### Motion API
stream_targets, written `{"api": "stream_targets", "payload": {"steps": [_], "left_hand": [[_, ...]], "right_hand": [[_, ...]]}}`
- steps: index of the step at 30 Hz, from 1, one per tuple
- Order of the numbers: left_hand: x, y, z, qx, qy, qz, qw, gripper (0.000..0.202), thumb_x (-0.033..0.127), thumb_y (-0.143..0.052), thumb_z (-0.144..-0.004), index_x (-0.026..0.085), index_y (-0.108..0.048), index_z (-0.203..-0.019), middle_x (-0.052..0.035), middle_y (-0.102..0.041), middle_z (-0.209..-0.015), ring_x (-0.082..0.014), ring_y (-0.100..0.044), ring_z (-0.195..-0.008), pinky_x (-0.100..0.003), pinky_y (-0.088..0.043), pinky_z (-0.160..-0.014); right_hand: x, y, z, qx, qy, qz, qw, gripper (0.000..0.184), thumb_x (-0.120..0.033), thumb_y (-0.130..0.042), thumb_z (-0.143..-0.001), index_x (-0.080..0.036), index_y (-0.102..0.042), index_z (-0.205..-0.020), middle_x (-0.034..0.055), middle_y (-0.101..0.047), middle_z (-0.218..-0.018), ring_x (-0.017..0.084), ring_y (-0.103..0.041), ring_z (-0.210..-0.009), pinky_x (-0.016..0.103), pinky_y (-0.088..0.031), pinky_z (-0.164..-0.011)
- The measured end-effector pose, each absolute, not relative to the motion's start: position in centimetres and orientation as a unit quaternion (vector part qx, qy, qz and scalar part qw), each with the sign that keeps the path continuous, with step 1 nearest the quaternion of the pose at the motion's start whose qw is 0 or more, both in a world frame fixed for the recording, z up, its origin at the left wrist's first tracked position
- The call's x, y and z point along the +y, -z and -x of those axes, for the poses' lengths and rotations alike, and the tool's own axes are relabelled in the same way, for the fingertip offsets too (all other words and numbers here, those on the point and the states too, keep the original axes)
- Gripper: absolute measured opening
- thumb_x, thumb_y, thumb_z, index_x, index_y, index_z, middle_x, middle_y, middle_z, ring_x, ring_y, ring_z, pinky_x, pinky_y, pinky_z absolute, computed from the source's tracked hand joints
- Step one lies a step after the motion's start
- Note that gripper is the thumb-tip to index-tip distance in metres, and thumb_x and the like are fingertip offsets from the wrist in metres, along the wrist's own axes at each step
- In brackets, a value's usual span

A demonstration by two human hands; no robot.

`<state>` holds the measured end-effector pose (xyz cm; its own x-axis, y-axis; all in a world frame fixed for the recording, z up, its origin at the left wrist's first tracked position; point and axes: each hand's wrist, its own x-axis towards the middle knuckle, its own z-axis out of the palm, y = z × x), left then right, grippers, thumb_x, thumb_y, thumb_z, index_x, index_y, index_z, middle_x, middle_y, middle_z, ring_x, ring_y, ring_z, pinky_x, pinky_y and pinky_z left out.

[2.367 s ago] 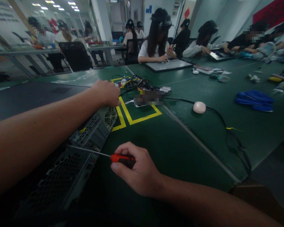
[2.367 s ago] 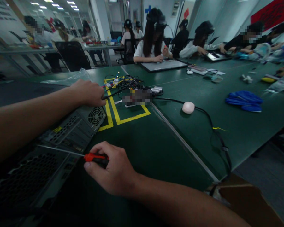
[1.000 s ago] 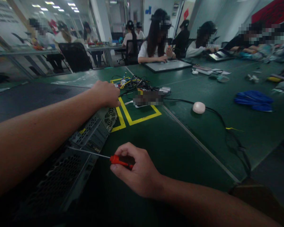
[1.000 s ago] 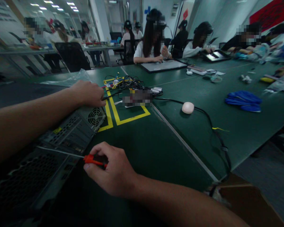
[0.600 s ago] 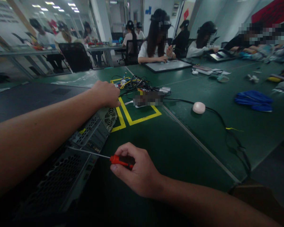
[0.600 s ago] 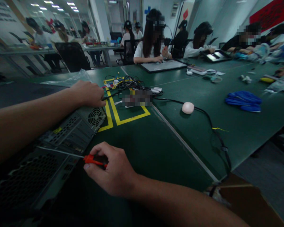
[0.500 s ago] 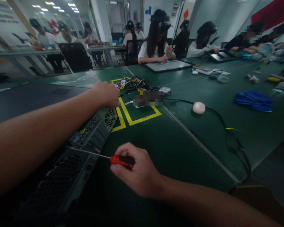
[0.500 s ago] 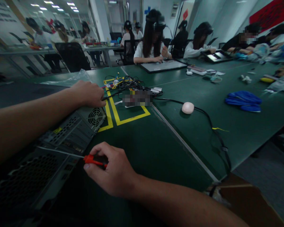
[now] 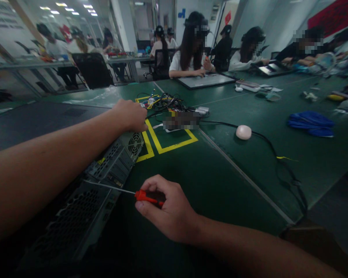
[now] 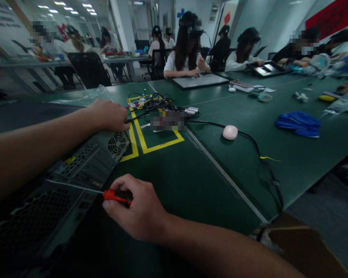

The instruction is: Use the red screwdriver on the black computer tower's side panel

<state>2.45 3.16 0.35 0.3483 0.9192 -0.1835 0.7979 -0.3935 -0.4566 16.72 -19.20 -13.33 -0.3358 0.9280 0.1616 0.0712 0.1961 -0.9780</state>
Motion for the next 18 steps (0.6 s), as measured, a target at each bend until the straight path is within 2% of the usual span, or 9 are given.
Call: {"api": "stream_targets", "payload": {"steps": [8, 11, 15, 18], "left_hand": [[2.88, -0.46, -2.55, -0.538, -0.199, 0.808, 0.133, 0.062, 0.048, -0.068, -0.112, 0.017, -0.093, -0.159, -0.0304, -0.091, -0.151, -0.0545, -0.084, -0.144, -0.062, -0.066, -0.122], [3.13, -0.37, -2.45, -0.536, -0.193, 0.811, 0.129, 0.061, 0.049, -0.071, -0.111, 0.018, -0.094, -0.158, -0.0308, -0.091, -0.151, -0.0556, -0.083, -0.145, -0.063, -0.066, -0.122], [3.36, -0.28, -2.28, -0.541, -0.183, 0.812, 0.118, 0.061, 0.051, -0.074, -0.109, 0.022, -0.094, -0.158, -0.0279, -0.092, -0.151, -0.0543, -0.082, -0.148, -0.061, -0.064, -0.125], [3.36, -0.28, -2.22, -0.539, -0.198, 0.808, 0.132, 0.063, 0.053, -0.068, -0.112, 0.022, -0.093, -0.16, -0.0274, -0.092, -0.152, -0.0526, -0.082, -0.148, -0.059, -0.065, -0.124]], "right_hand": [[-19.15, 13.09, -16.94, -0.649, -0.482, 0.394, 0.437, 0.019, -0.039, -0.092, -0.105, -0.026, -0.08, -0.11, -0.0004, -0.081, -0.097, 0.02, -0.073, -0.085, 0.035, -0.06, -0.085], [-19.11, 13.23, -16.95, -0.657, -0.463, 0.39, 0.45, 0.018, -0.041, -0.086, -0.111, -0.023, -0.085, -0.109, 0.0031, -0.083, -0.1, 0.022, -0.076, -0.09, 0.036, -0.062, -0.091], [-19.17, 13.3, -16.88, -0.669, -0.466, 0.385, 0.433, 0.027, -0.043, -0.076, -0.12, -0.022, -0.087, -0.108, 0.0042, -0.083, -0.097, 0.021, -0.076, -0.089, 0.035, -0.061, -0.088], [-19.24, 13.23, -16.83, -0.644, -0.503, 0.392, 0.423, 0.026, -0.046, -0.09, -0.111, -0.024, -0.084, -0.122, 0.0006, -0.081, -0.097, 0.019, -0.073, -0.081, 0.033, -0.059, -0.078]]}}
